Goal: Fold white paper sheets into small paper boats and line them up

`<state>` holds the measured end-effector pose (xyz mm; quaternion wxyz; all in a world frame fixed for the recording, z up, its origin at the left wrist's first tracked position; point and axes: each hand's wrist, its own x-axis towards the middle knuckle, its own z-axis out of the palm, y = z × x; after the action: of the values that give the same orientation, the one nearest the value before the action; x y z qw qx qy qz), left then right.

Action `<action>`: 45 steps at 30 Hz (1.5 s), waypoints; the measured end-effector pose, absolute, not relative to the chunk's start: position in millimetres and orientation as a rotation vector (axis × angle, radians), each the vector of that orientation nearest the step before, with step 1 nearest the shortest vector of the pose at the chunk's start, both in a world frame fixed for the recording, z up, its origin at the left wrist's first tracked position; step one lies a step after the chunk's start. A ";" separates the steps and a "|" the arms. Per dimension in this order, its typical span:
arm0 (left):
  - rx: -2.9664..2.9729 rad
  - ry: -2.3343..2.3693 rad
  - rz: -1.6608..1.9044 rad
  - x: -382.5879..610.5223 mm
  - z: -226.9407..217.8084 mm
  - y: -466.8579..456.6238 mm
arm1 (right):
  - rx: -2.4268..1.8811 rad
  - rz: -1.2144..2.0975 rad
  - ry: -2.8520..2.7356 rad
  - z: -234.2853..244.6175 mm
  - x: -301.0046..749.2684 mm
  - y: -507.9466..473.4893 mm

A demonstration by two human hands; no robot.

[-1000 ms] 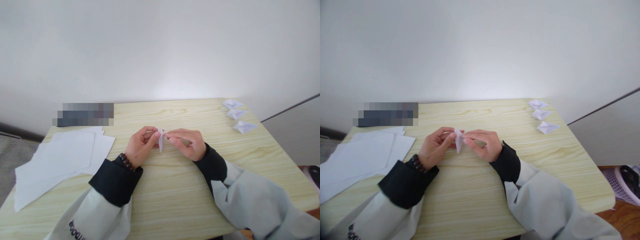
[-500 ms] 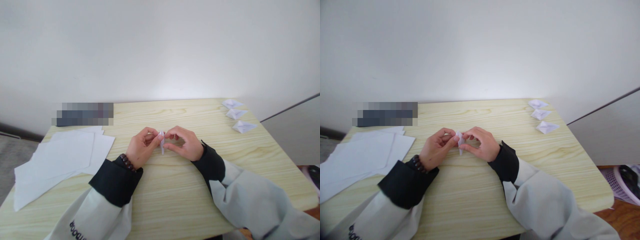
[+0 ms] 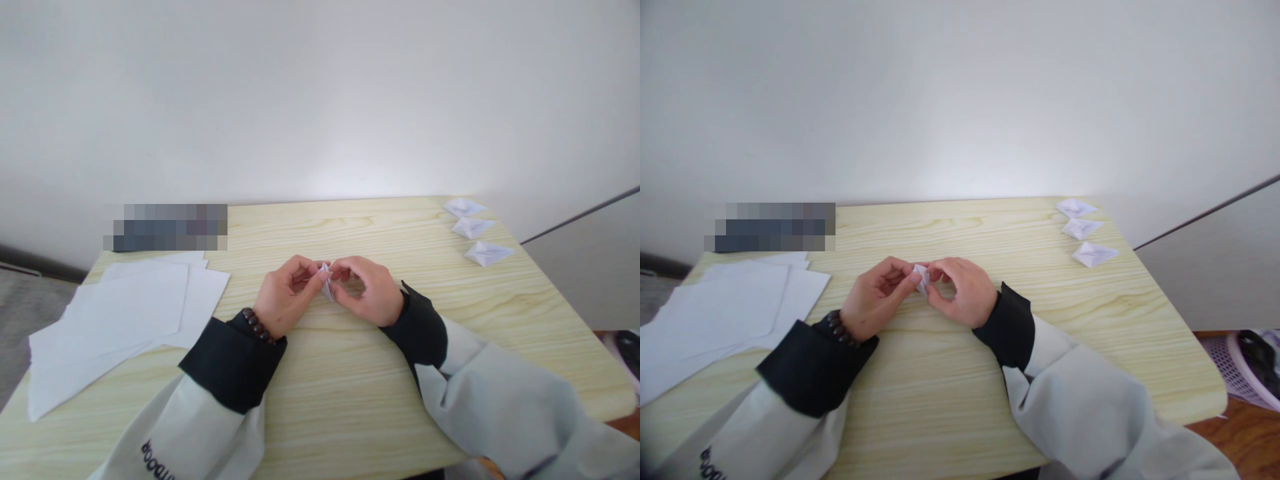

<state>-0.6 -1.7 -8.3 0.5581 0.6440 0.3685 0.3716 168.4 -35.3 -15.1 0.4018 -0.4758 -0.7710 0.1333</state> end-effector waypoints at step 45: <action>1.968 1.133 0.934 0.6 -8.3 -2.8 | -1.257 0.277 -1.781 -15.0 165.7 -39.2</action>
<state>0.6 -2.8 -8.3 0.3362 0.7548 0.4346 0.3582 165.7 -39.2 -15.0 0.4546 -0.5094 -0.7220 0.1124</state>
